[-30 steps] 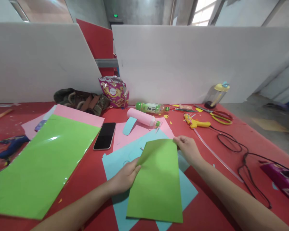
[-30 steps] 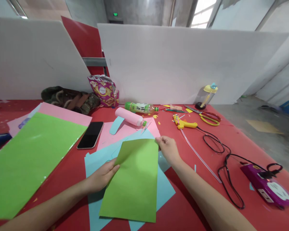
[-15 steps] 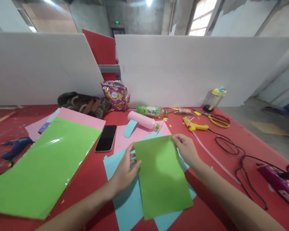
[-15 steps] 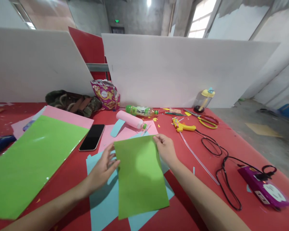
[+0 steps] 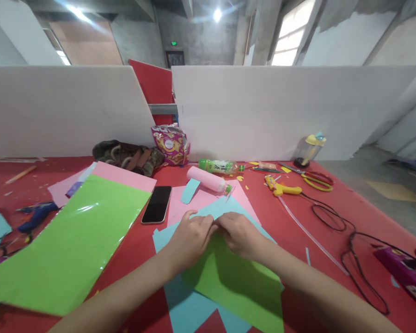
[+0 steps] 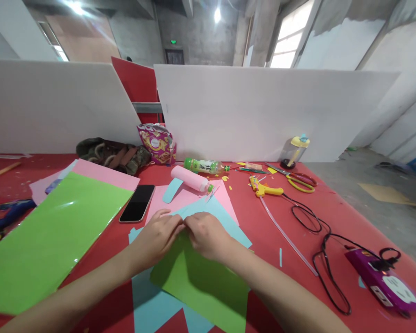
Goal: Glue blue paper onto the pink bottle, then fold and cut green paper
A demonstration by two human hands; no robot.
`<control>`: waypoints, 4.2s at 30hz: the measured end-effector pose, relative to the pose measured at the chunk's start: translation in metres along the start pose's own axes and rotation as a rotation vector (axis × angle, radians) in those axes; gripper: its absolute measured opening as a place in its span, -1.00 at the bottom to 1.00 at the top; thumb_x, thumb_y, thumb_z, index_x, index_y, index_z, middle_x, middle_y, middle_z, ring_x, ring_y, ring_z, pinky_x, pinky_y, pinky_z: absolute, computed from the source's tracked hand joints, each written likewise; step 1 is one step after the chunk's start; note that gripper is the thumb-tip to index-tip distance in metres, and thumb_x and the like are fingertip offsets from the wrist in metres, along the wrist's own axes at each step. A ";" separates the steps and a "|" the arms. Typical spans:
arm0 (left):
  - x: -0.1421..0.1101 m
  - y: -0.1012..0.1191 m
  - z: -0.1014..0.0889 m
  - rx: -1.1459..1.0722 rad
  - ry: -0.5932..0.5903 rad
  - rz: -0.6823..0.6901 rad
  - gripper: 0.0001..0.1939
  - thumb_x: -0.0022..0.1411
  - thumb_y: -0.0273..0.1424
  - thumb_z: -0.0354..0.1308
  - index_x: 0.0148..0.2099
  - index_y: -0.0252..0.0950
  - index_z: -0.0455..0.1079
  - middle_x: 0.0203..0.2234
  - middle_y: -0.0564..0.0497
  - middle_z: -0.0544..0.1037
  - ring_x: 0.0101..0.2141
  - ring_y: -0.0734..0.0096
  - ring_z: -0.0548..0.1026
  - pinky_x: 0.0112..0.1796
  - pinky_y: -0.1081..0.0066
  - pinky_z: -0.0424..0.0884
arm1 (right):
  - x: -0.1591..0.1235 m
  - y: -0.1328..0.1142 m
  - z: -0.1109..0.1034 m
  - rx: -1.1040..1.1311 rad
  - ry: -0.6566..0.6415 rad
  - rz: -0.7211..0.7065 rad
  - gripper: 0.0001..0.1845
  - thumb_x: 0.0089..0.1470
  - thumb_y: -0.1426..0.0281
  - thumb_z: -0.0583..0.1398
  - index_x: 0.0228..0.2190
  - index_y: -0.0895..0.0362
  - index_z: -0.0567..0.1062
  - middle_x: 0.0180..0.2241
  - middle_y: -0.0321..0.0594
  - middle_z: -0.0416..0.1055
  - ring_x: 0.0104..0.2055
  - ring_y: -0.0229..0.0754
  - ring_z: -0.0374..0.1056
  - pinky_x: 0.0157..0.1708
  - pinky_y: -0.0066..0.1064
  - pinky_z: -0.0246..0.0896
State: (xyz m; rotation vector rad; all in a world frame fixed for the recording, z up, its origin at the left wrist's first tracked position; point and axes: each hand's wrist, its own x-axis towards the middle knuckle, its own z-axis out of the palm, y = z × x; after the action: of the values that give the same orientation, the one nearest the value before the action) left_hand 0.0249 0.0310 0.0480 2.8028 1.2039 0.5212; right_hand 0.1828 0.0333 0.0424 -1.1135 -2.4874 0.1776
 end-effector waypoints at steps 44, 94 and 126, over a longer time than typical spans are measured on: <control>-0.010 0.008 0.004 0.240 -0.129 0.115 -0.75 -0.04 -0.71 -0.17 -0.41 -0.33 0.24 -0.56 0.02 0.41 -0.46 0.34 0.35 -0.09 0.01 0.00 | -0.012 -0.001 -0.003 0.063 -0.179 0.121 -0.79 -0.21 0.55 0.01 -0.74 0.20 0.35 -0.74 -0.31 0.23 -0.65 -0.38 -0.03 -0.59 -0.52 -0.15; 0.015 -0.005 -0.019 0.062 -0.219 0.023 -0.75 0.16 -0.56 -0.23 -0.41 -0.32 0.25 -0.54 0.01 0.42 -0.44 0.34 0.36 -0.04 0.01 -0.12 | 0.022 0.001 -0.024 -0.061 -0.217 0.118 -0.81 -0.12 0.49 0.02 -0.67 0.19 0.34 -0.66 -0.24 0.33 -0.59 -0.33 0.11 -0.57 -0.48 -0.13; 0.022 -0.010 -0.014 -0.088 -0.279 -0.004 -0.70 0.23 -0.48 -0.25 -0.43 -0.31 0.26 -0.60 0.01 0.42 -0.51 0.37 0.37 -0.35 0.38 0.23 | 0.015 0.006 -0.036 0.098 -0.306 0.148 -0.82 -0.02 0.52 0.01 -0.55 0.18 0.37 -0.56 -0.22 0.38 -0.51 -0.31 0.25 -0.50 -0.52 0.00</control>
State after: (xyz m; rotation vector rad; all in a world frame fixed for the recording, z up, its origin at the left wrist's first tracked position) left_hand 0.0278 0.0526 0.0656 2.6847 1.0995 0.1688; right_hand 0.1926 0.0472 0.0778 -1.3130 -2.6210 0.5443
